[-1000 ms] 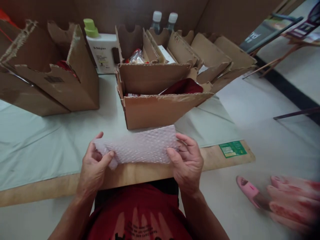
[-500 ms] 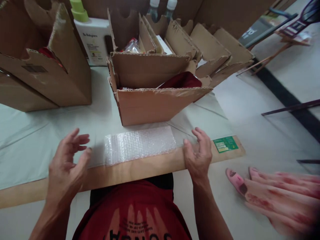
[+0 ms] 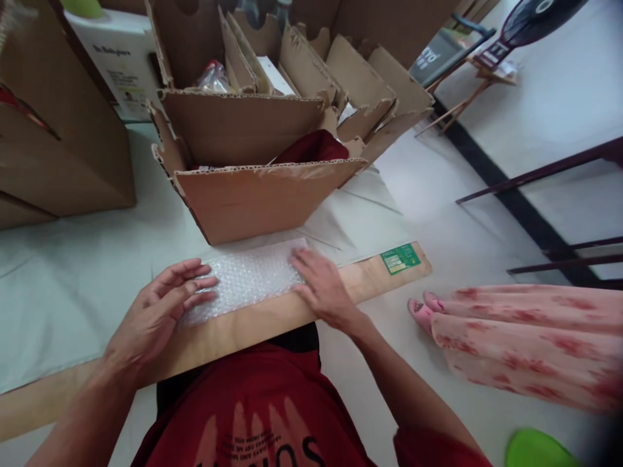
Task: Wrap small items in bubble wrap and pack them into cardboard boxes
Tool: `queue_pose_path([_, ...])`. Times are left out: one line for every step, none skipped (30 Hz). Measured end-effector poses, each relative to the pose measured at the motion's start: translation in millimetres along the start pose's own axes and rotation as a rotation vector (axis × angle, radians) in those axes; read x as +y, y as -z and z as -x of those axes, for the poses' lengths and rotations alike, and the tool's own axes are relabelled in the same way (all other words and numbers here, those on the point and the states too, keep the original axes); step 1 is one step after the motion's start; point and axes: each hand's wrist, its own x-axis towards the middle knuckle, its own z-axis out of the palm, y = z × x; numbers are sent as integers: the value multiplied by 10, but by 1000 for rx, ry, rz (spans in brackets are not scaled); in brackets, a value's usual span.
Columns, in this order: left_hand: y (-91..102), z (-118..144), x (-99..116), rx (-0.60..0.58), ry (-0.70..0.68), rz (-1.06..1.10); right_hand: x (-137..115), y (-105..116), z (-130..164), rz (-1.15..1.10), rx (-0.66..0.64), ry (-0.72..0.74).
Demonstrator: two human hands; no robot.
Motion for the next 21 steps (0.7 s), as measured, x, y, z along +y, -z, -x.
queue_pose_path([-5, 21, 3, 0, 2, -14, 168, 93, 111, 15, 57, -75])
queue_pose_path([-14, 44, 4, -2, -1, -38, 298, 181, 187, 27, 112, -142])
queue_pose_path([-23, 67, 4, -13, -7, -84, 381, 258, 223, 30, 165, -190])
queue_pose_path([-30, 90, 5, -21, -31, -154, 415, 317, 215, 23, 205, -207])
queue_pose_path([-31, 109, 9, -20, -91, -248, 404, 355, 166, 8, 219, -188])
queue_pose_path([-25, 122, 15, -4, -190, -371, 357, 371, 78, -10, 200, -134])
queue_pose_path([-10, 122, 26, 31, -319, -517, 288, 369, -39, -23, 155, -70])
queue_pose_path([14, 106, 39, 80, -468, -674, 208, 354, -175, -23, 97, -12])
queue_pose_path([46, 71, 54, 127, -613, -834, 129, 329, -316, -5, 34, 26])
queue_pose_path([86, 18, 67, 158, -722, -988, 60, 301, -450, 29, -31, 41])
queue_pose_path([132, -52, 76, 157, -772, -1134, 5, 273, -569, 73, -88, 35])
queue_pose_path([180, -131, 82, 133, -774, -1255, -33, 249, -665, 118, -131, 15])
queue_pose_path([228, -213, 84, 94, -752, -1342, -54, 232, -736, 155, -161, -10])
queue_pose_path([270, -286, 85, 51, -720, -1400, -61, 226, -782, 177, -185, -31])
queue_pose_path([301, -342, 91, 19, -693, -1430, -59, 234, -804, 184, -203, -46])
queue_pose_path([318, -373, 104, -1, -683, -1437, -52, 259, -805, 177, -214, -55])
queue_pose_path([320, -371, 131, -13, -687, -1430, -46, 304, -787, 159, -212, -56])
queue_pose_path([308, -335, 173, -15, -697, -1415, -46, 369, -753, 132, -190, -45])
queue_pose_path([285, -264, 230, -2, -721, -1391, -53, 451, -706, 101, -140, -24])
queue_pose_path([257, -167, 296, 34, -772, -1360, -69, 545, -649, 70, -62, 4])
queue_pose_path([228, -52, 362, 98, -854, -1322, -89, 640, -586, 43, 37, 36])
